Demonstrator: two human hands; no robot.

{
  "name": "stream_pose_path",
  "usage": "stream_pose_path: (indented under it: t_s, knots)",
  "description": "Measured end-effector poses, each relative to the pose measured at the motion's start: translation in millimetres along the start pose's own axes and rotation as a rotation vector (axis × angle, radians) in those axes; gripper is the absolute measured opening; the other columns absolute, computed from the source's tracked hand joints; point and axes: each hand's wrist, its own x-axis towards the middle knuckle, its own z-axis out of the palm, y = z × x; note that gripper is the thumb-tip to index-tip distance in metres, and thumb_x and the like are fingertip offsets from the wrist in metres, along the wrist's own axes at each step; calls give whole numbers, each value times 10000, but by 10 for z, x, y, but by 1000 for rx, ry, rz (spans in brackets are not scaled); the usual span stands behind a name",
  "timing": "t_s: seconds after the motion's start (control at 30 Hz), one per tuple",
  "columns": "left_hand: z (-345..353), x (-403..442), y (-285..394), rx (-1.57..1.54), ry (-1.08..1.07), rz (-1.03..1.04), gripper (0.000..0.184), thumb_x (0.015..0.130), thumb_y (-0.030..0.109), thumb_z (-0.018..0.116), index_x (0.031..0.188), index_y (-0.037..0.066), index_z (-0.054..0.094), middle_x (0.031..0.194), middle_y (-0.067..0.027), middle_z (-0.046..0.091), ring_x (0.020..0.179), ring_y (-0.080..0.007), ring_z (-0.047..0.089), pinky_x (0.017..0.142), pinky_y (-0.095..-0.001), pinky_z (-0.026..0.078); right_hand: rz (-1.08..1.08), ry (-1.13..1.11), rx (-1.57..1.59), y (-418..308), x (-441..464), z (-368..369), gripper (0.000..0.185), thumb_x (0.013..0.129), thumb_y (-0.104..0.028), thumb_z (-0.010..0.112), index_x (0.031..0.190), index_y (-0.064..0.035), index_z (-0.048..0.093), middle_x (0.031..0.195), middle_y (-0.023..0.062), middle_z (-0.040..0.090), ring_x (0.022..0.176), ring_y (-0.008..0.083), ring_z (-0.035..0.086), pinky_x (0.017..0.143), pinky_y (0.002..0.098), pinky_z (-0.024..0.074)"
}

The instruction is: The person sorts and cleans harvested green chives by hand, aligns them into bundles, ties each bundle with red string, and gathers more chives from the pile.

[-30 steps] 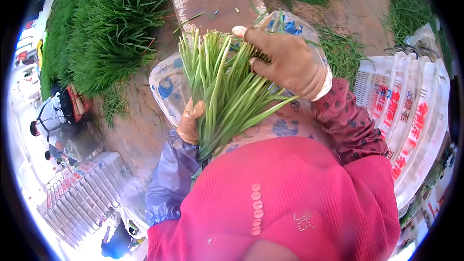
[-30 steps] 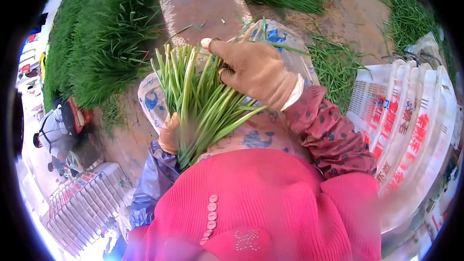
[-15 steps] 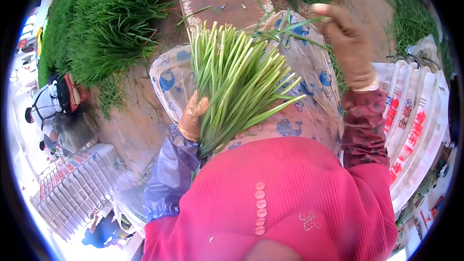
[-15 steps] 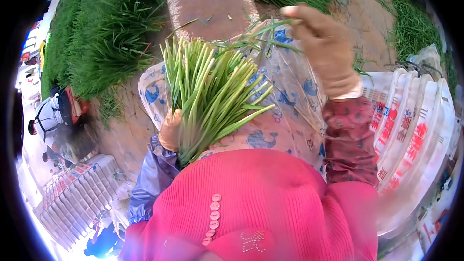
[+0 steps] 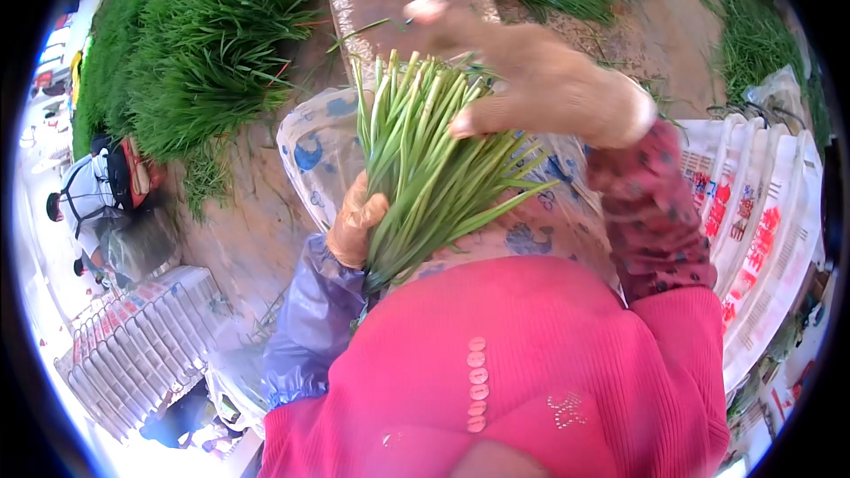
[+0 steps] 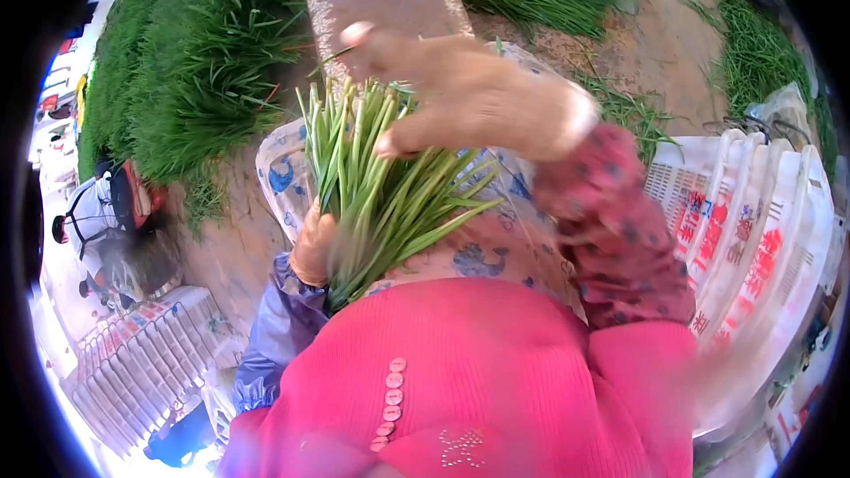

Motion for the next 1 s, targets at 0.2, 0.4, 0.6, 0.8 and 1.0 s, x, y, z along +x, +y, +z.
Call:
stream_pose_path:
  t_s: [0.2, 0.4, 0.6, 0.8, 1.0]
  knots:
    - [193, 13, 167, 178, -113, -221, 803, 705, 238, 792, 1368, -2, 409, 1237, -146, 575, 1084, -276, 592, 867, -431, 535, 167, -199, -37, 11, 621, 347, 503, 725, -125, 715, 1210, -82, 591, 878, 114, 690, 788, 216, 676, 744, 333, 526]
    - [162, 83, 67, 102, -65, -202, 793, 711, 284, 784, 1353, -9, 422, 1197, -146, 589, 1023, -256, 603, 880, -366, 502, 315, -54, -21, 177, 386, 88, 358, 782, -116, 672, 1134, -54, 655, 832, 93, 685, 750, 168, 657, 725, 297, 512]
    - [255, 67, 115, -16, -63, -153, 789, 730, 249, 755, 1355, -41, 370, 1154, -242, 585, 894, -375, 669, 667, -433, 615, 480, 473, 149, 24, -18, -695, 105, 839, -48, 608, 897, 28, 652, 763, -12, 599, 737, 45, 527, 672, 229, 426]
    - [297, 94, 197, -5, -81, -251, 809, 713, 277, 764, 1347, -52, 385, 1154, -253, 586, 909, -391, 667, 694, -441, 608, 1005, 2, -719, 121, -752, -1095, 264, 832, -252, 657, 987, -41, 696, 832, 111, 691, 782, 186, 657, 733, 307, 501]
    - [350, 72, 171, 109, -47, -128, 784, 722, 275, 759, 1327, -69, 400, 1169, -280, 579, 925, -405, 665, 731, -444, 597, 404, -129, -293, -521, -772, -196, 373, 821, -392, 648, 812, -22, 690, 843, 136, 641, 824, 275, 630, 727, 400, 503]
